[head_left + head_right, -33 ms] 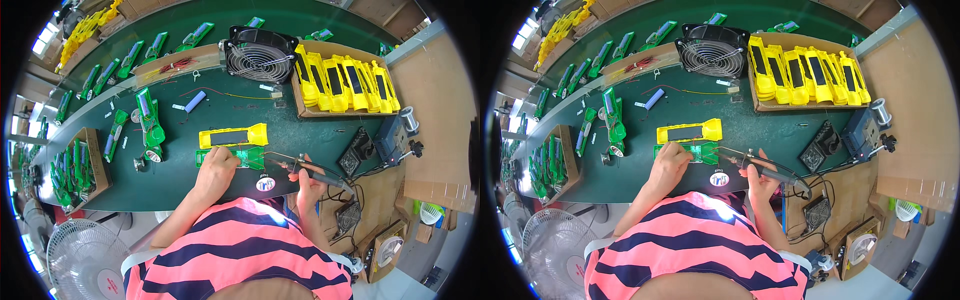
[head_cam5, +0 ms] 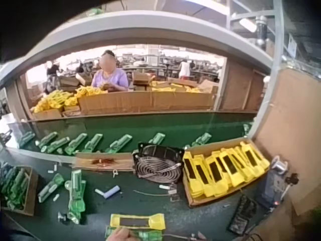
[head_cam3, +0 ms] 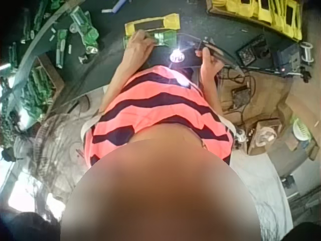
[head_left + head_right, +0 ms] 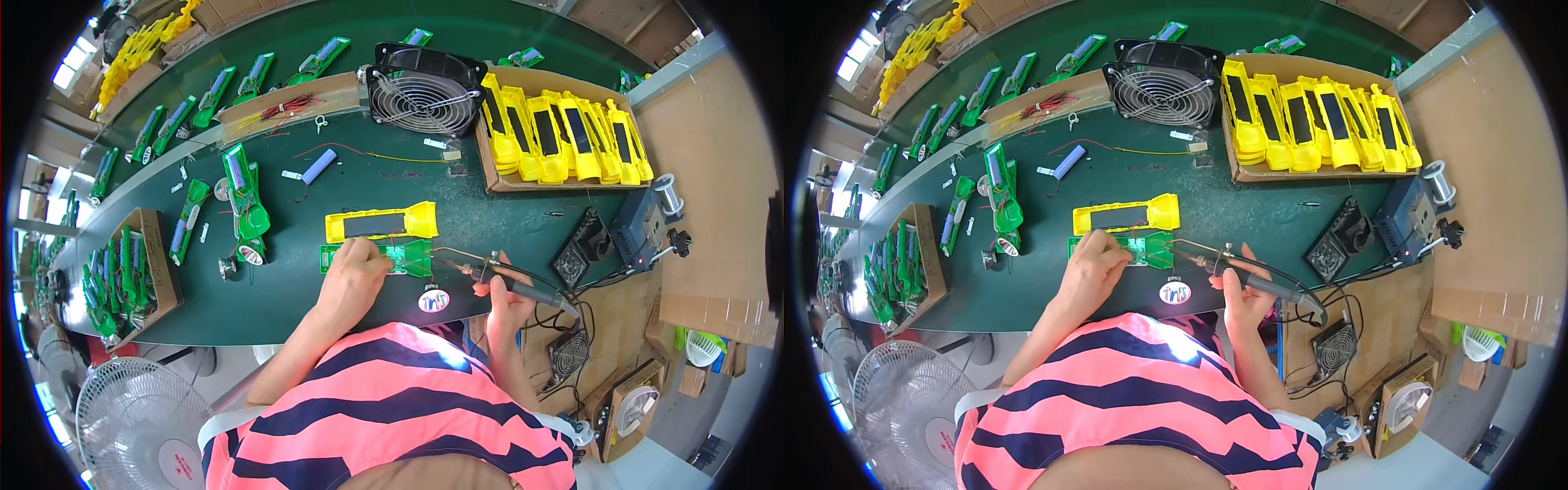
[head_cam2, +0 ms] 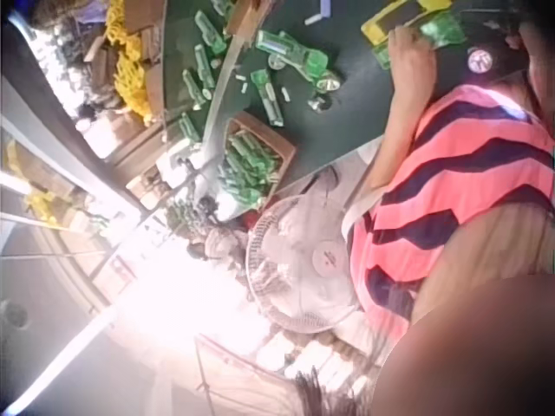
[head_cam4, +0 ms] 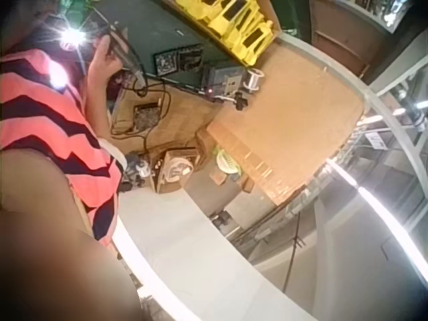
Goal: Solder wires and electronic components into flashlight housings on an assembly line.
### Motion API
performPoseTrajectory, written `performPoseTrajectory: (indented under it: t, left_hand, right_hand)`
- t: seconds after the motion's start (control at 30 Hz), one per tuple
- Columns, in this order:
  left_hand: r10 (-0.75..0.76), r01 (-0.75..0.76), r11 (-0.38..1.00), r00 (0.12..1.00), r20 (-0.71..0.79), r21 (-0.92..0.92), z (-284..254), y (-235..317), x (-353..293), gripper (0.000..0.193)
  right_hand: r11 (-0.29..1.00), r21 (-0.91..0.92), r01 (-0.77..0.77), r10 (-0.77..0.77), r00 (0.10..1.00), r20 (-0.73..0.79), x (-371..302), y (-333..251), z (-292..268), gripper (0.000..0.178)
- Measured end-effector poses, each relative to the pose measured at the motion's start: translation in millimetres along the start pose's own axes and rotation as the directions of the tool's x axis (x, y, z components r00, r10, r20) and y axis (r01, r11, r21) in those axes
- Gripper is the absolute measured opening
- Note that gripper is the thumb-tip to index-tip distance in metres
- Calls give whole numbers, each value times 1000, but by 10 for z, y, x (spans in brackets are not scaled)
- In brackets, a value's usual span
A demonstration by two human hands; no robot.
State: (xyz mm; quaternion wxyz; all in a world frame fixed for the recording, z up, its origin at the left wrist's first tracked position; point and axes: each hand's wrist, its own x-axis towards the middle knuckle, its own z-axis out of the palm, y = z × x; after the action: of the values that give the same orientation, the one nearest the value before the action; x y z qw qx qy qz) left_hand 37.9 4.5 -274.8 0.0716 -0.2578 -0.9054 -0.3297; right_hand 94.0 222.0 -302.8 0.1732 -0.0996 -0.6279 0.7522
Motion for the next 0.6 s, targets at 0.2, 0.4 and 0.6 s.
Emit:
performPoseTrajectory:
  t: [0.2,0.4,0.6]
  left_hand:
    - [-183,210,965,968,-169,155,-214,-490,161,25]
    - [-259,256,923,966,-29,287,-212,-692,219,21]
    - [-30,59,992,969,-243,114,-190,-292,-461,43]
  right_hand:
    - [997,-10,71,-72,990,-120,20,-76,-155,23]
    - [984,-109,141,-162,964,-211,18,-164,-260,19]
    - [985,-108,136,-165,925,-341,24,-278,-352,17]
